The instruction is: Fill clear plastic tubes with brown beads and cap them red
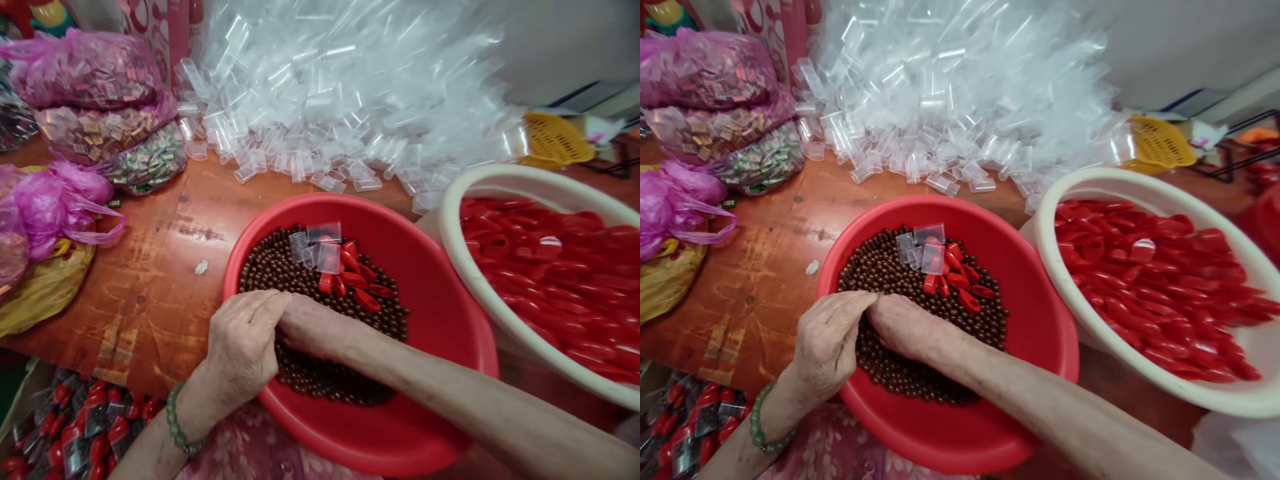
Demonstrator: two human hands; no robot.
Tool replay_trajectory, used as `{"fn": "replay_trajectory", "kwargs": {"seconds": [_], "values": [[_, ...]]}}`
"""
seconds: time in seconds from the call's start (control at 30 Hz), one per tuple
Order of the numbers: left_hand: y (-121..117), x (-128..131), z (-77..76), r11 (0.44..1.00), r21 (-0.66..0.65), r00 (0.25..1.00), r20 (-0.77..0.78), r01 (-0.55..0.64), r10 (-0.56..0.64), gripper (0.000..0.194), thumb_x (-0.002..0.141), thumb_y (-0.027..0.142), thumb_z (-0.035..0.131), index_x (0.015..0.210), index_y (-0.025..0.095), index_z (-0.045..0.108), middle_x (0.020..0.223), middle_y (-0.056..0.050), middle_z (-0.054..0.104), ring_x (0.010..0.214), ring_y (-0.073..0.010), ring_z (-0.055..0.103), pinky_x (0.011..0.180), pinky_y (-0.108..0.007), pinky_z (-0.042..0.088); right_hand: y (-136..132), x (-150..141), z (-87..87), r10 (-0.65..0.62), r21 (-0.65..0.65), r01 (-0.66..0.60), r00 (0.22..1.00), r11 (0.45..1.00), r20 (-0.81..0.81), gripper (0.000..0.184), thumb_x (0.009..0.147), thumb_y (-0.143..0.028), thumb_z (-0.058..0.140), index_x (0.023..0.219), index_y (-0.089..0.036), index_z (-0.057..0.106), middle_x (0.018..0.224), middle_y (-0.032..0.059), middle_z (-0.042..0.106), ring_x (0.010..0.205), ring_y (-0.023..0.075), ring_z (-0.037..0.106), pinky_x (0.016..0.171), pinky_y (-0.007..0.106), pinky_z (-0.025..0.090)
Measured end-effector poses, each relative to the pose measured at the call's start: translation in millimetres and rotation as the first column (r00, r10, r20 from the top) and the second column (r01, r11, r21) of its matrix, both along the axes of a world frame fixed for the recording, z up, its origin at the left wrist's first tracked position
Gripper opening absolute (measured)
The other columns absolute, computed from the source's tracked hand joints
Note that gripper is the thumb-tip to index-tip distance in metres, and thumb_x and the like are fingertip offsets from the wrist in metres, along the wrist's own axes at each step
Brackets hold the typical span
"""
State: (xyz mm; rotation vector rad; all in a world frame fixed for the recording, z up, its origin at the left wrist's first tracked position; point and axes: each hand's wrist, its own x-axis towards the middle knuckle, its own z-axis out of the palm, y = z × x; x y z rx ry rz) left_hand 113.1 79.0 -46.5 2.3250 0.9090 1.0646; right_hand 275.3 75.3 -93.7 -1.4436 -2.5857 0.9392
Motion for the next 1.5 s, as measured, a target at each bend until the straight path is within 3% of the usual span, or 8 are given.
{"fn": "replay_trajectory", "kwargs": {"seconds": [0.13,0.37,0.6,0.73,0.9,1.1,1.33,1.5], "values": [[-1,-3,-0.3,0.999,-0.048,0.999,0.04,-0.001,0.003,0.039,0.09,0.006,0.039,0.124,0.011,0.056,0.117,-0.014,0.07,0.111,-0.0206,0.065,0.097,-0.037,0.054,4,4,26.4,-0.033,-0.004,0.032,0.994,0.999,-0.103,0.032,0.082,-0.02,0.066,0.112,-0.012,0.061,0.107,0.0121,0.068,0.098,0.0224,0.065,0.085,0.035,0.052],[1,-20,19.9,0.891,-0.443,0.988,0.148,0.098,-0.035,0.048,0.091,0.009,0.042,0.139,0.016,0.044,0.141,-0.013,0.054,0.129,-0.0203,0.053,0.112,-0.039,0.043,-2,21,64.8,-0.101,-0.036,0.094,0.928,0.995,-0.358,0.032,0.087,-0.027,0.063,0.117,-0.016,0.059,0.109,0.0101,0.069,0.101,0.0205,0.065,0.09,0.034,0.051],[3,-16,29.5,0.884,-0.432,0.967,-0.086,0.182,-0.241,0.071,0.084,0.013,0.054,0.149,0.01,0.025,0.151,-0.022,0.038,0.142,-0.0295,0.037,0.115,-0.052,0.035,-7,33,87.7,-0.115,-0.008,0.134,0.816,0.991,-0.566,0.032,0.089,-0.038,0.062,0.114,-0.018,0.063,0.109,0.009,0.063,0.102,0.0185,0.06,0.092,0.033,0.048],[6,-4,24.4,0.874,-0.419,0.955,-0.044,0.248,-0.292,0.067,0.085,0.011,0.05,0.148,0.006,0.027,0.143,-0.024,0.049,0.132,-0.0285,0.05,0.109,-0.049,0.044,-9,34,91.4,-0.104,-0.005,0.125,0.802,0.992,-0.589,0.029,0.092,-0.037,0.059,0.113,-0.02,0.066,0.103,0.0076,0.065,0.097,0.0168,0.061,0.088,0.031,0.049],[11,-1,27.1,0.803,-0.549,0.961,0.001,0.232,-0.277,0.07,0.085,0.012,0.055,0.149,0.012,0.028,0.13,-0.018,0.063,0.109,-0.027,0.067,0.092,-0.042,0.055,-10,34,91.3,-0.154,0.0,0.195,0.771,0.981,-0.618,0.026,0.091,-0.036,0.06,0.11,-0.019,0.068,0.097,0.008,0.07,0.089,0.0166,0.065,0.082,0.03,0.052],[18,-2,32.3,0.771,-0.583,0.952,0.013,0.257,-0.307,0.072,0.084,0.013,0.057,0.15,0.015,0.028,0.126,-0.014,0.067,0.094,-0.0231,0.07,0.085,-0.037,0.057,-11,33,90.1,-0.165,0.072,0.269,0.757,0.961,-0.633,0.017,0.09,-0.036,0.061,0.093,-0.02,0.065,0.086,0.0053,0.067,0.079,0.0148,0.063,0.074,0.027,0.051],[18,0,30.6,0.793,-0.567,0.952,-0.051,0.222,-0.302,0.068,0.083,0.013,0.056,0.147,0.012,0.033,0.108,-0.013,0.073,0.084,-0.0228,0.07,0.076,-0.035,0.056,-11,32,85.4,-0.206,-0.017,0.246,0.772,0.969,-0.601,0.011,0.09,-0.027,0.06,0.085,-0.02,0.055,0.082,0.0015,0.058,0.072,0.012,0.053,0.066,0.023,0.046],[19,0,29.4,0.765,-0.596,0.952,0.0,0.244,-0.305,0.07,0.081,0.013,0.054,0.147,0.011,0.032,0.105,-0.012,0.073,0.074,-0.0194,0.068,0.071,-0.033,0.056,-11,31,85.2,-0.285,-0.122,0.272,0.717,0.955,-0.636,0.013,0.087,-0.024,0.062,0.086,-0.021,0.05,0.075,-0.0028,0.051,0.062,0.01,0.046,0.055,0.021,0.042]]}}
